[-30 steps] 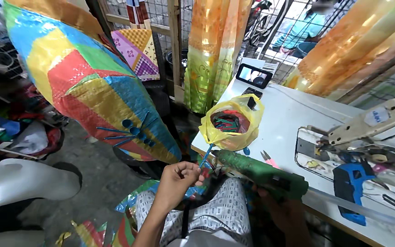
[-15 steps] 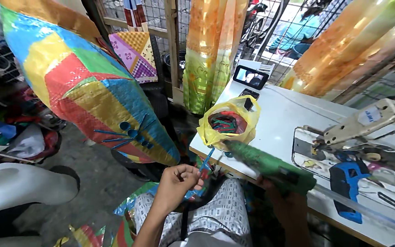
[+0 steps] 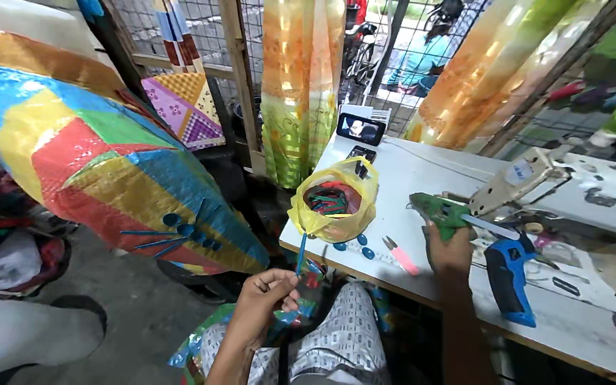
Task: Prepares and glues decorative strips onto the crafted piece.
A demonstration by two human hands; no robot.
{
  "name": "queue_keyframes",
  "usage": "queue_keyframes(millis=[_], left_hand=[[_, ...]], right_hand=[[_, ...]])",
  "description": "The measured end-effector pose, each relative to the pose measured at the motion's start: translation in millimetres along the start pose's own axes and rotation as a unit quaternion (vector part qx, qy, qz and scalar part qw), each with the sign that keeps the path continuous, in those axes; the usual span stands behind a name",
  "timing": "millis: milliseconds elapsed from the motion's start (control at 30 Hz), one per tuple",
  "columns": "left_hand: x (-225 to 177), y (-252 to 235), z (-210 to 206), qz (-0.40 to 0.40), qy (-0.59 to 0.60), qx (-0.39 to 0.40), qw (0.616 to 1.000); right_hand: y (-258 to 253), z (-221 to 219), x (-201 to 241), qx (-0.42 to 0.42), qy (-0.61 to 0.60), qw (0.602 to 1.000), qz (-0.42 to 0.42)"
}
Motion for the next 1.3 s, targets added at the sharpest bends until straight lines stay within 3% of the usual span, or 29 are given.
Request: queue_keyframes(millis=[133, 233, 300, 400, 533, 633, 800, 933, 1133, 1300], left_hand=[[4, -1, 3, 0.000, 0.015, 0.010, 1.000], [2, 0, 4, 0.006, 0.022, 0.014, 1.000], [2, 0, 5, 0.017, 0.022, 0.023, 0.999], [5, -1, 3, 0.040, 0.035, 0.075, 0.996], [8, 2, 8, 0.071, 0.147, 0.174, 0.971], [11, 8, 18, 0.077, 0.210, 0.210, 0.952], [9, 16, 30, 0.048, 0.199, 0.202, 0.958], [6, 20, 36, 0.039, 0.188, 0.189, 0.963], [0, 24, 46, 0.021, 0.169, 0.178, 0.969], [-6, 23, 62, 0.002, 0.191, 0.128, 0.973]], right_hand=[[11, 9, -7, -0.010, 0.029, 0.999, 0.024], [43, 26, -3, -0.090, -0.051, 0.988, 0.112], [70, 27, 15, -0.098, -0.101, 0.976, 0.166], [99, 19, 57, 0.085, -0.202, 0.959, 0.180], [109, -18, 101, 0.282, -0.410, 0.834, 0.237], [115, -34, 132, 0.385, -0.421, 0.789, 0.231], [120, -47, 159, 0.519, -0.394, 0.731, 0.205], [119, -52, 172, 0.566, -0.376, 0.706, 0.201], [116, -54, 196, 0.595, -0.310, 0.690, 0.271], [121, -58, 224, 0.585, -0.248, 0.702, 0.320]])
Point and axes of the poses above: each hand's wrist, its own y-axis away from the middle knuckle, its own z-axis out of the back of the hand, x = y × z, the point moved 1 cm from there along -y, towards the middle knuckle, and after that the axes turned 4 degrees about -z, right-handed, at the moved point
